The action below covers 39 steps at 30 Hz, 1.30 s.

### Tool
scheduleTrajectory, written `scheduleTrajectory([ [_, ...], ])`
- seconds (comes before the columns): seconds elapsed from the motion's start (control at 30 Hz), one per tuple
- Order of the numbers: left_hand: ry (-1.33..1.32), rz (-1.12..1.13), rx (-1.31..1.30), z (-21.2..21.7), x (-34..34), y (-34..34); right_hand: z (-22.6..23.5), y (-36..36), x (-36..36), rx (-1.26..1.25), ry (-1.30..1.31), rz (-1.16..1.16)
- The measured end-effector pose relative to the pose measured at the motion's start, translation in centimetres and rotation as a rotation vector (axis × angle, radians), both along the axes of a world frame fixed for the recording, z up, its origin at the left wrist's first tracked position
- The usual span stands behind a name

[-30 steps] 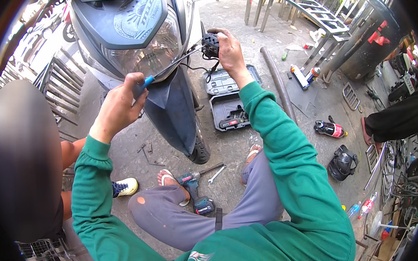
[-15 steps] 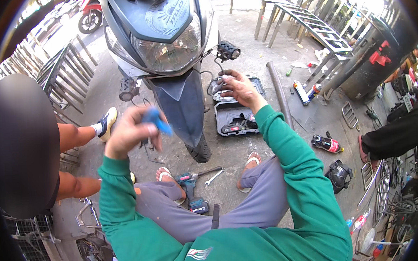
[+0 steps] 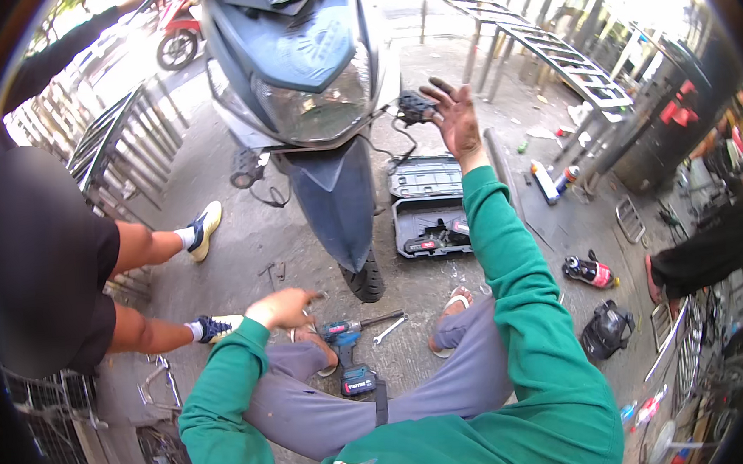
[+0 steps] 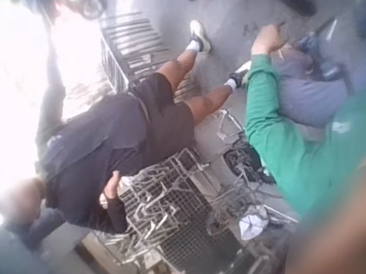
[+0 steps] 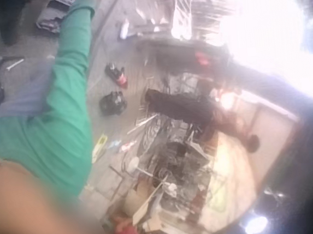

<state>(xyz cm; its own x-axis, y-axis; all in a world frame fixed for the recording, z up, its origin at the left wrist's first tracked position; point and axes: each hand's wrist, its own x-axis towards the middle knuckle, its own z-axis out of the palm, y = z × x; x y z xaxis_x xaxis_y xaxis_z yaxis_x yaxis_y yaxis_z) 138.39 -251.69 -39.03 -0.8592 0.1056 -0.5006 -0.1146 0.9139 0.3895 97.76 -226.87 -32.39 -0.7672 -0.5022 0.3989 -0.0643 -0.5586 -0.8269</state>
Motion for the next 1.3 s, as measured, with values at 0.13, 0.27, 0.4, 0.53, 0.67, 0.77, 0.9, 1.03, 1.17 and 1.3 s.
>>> scheduleTrajectory([
  [0.13,0.71,0.564,0.267,5.1,-0.6,-7.1,1.2,-3.7,0.3,0.031,0.024,0.143],
  [0.27,1.225,0.63,1.024,8.9,-6.5,-10.4,1.8,-4.4,0.8,0.068,-0.048,0.039],
  [0.4,1.237,0.565,1.095,9.4,-12.4,-9.3,3.2,-3.6,1.0,0.08,-0.153,0.175],
  [0.53,1.229,0.571,1.108,8.9,-13.5,-9.2,3.6,-4.6,1.7,0.169,-0.168,-0.117],
  [0.67,1.253,0.611,1.023,8.7,-13.5,-9.8,2.7,-5.9,2.4,0.074,-0.097,-0.325],
  [0.77,1.281,0.632,1.046,8.5,-13.7,-9.7,1.8,-6.2,1.9,0.141,-0.019,-0.432],
  [0.9,1.263,0.666,1.073,8.6,-13.7,-9.4,0.2,-6.5,0.2,0.283,0.283,-0.661],
  [1.03,1.254,0.654,1.082,8.6,-13.7,-9.5,-0.5,-7.2,-1.3,0.088,-0.052,-0.586],
  [1.17,1.28,0.666,1.093,8.5,-13.8,-9.6,-0.2,-7.3,-0.2,0.148,0.011,-0.687],
  [1.3,1.288,0.657,1.018,8.6,-13.8,-9.5,1.2,-7.4,1.9,0.326,0.3,-0.881],
])
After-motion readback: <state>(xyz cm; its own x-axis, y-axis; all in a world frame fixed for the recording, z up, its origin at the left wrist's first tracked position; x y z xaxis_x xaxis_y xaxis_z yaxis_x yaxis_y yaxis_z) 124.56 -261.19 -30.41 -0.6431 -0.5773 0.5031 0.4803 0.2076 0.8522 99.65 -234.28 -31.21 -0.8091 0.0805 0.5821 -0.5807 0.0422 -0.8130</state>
